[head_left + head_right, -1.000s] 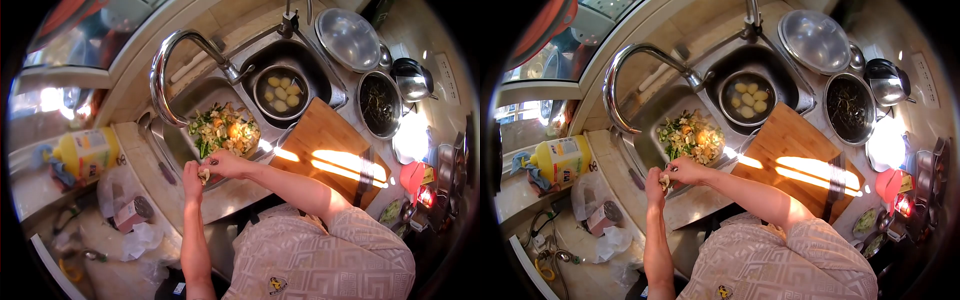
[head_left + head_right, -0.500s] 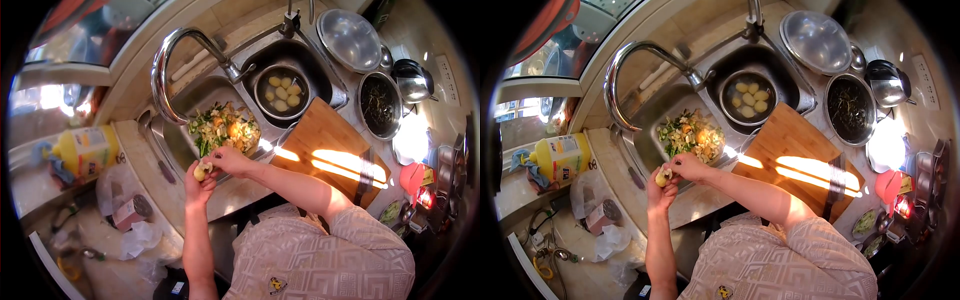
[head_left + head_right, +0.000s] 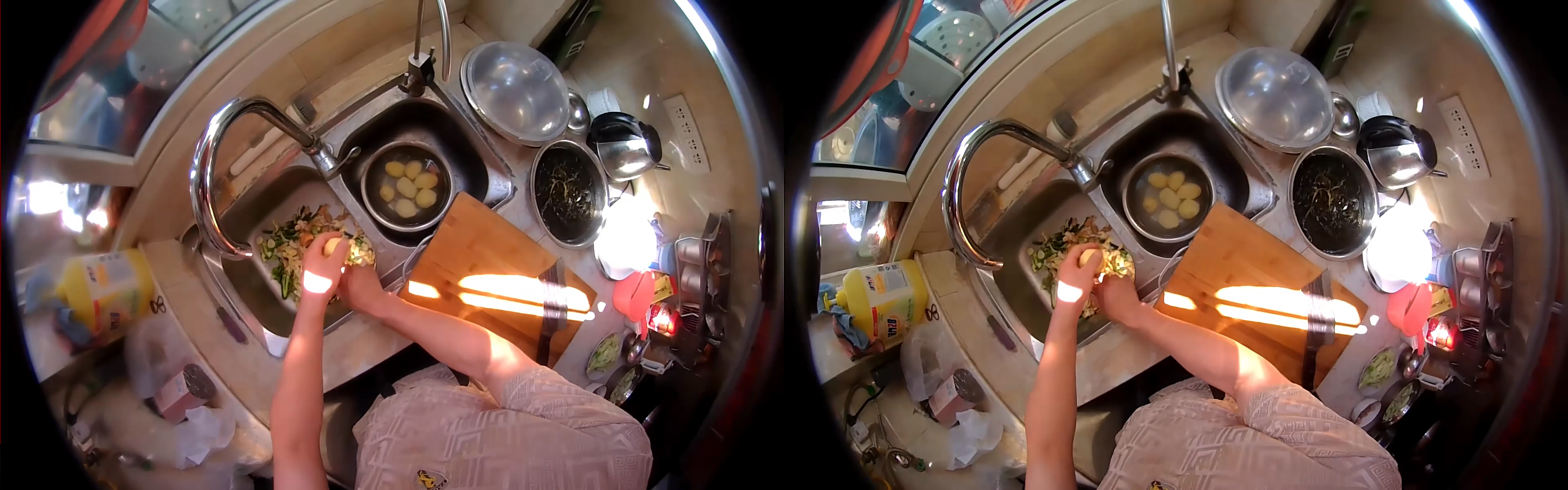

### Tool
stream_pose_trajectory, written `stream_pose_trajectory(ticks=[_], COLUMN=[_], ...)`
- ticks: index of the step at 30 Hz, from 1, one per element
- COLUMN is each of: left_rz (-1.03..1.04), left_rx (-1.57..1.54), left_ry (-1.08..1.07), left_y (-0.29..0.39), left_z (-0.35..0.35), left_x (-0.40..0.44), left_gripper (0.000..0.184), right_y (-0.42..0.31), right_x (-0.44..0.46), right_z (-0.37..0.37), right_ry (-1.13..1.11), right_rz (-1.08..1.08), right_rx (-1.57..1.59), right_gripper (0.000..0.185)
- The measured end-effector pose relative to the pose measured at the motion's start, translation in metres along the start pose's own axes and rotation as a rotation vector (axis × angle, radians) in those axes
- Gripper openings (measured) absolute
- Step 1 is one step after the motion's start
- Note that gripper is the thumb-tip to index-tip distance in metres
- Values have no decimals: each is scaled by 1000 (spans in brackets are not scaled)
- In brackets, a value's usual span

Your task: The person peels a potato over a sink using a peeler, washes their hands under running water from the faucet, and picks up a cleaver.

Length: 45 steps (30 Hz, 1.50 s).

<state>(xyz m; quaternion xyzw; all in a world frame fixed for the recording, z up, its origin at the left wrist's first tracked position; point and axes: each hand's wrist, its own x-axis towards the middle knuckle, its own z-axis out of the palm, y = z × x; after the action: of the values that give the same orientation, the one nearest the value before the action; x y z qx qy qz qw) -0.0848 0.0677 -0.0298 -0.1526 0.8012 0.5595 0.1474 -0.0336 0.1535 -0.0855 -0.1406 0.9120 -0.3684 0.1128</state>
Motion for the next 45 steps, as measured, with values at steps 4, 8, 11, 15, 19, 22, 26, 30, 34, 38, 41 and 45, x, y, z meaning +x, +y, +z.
stream_pose_trajectory(ticks=[4, 8, 11, 15, 19, 22, 26, 30, 34, 38, 41, 45], left_rz=[137, -56, -159, -346, -325, -662, -320, 49, 18, 124, 5, -179], left_rx=[192, -6, -130, 369, 325, 232, 487, 792, 846, 603, -177, -673], left_ry=[-122, -3, 96, 44, -139, -219, 277, 227, 175, 171, 155, -40], left_y=[25, -8, -97, -207, -272, -143, -142, -148, -134, -149, -133, -73], left_z=[43, 13, -41, -66, -18, -8, -20, -30, -31, -25, -23, -35], left_x=[37, 63, 64, 32, 36, 35, 61, 91, 100, 94, 72, 1], left_gripper=[43, 35, 22, 20, 57, 49, 28, 50, 41, 34, 38, 39], right_y=[-7, 10, 31, 42, 39, 41, 38, 36, 35, 37, 39, 40], right_x=[-4, -7, -14, -17, -12, -15, -15, -13, -15, -16, -16, -18], right_z=[-32, -57, -62, -72, -70, -65, -69, -70, -71, -70, -68, -73], right_ry=[-18, 92, 226, 285, 279, 361, 326, 349, 341, 395, 420, 349], right_rz=[59, -36, -113, -46, -127, -113, -81, -82, -43, -71, -55, -25], right_rx=[73, 123, -34, 65, 3, 3, 27, 58, 79, 130, 216, 249], right_gripper=[16, 17, 19, 21, 20, 19, 18, 16, 15, 13, 13, 16])
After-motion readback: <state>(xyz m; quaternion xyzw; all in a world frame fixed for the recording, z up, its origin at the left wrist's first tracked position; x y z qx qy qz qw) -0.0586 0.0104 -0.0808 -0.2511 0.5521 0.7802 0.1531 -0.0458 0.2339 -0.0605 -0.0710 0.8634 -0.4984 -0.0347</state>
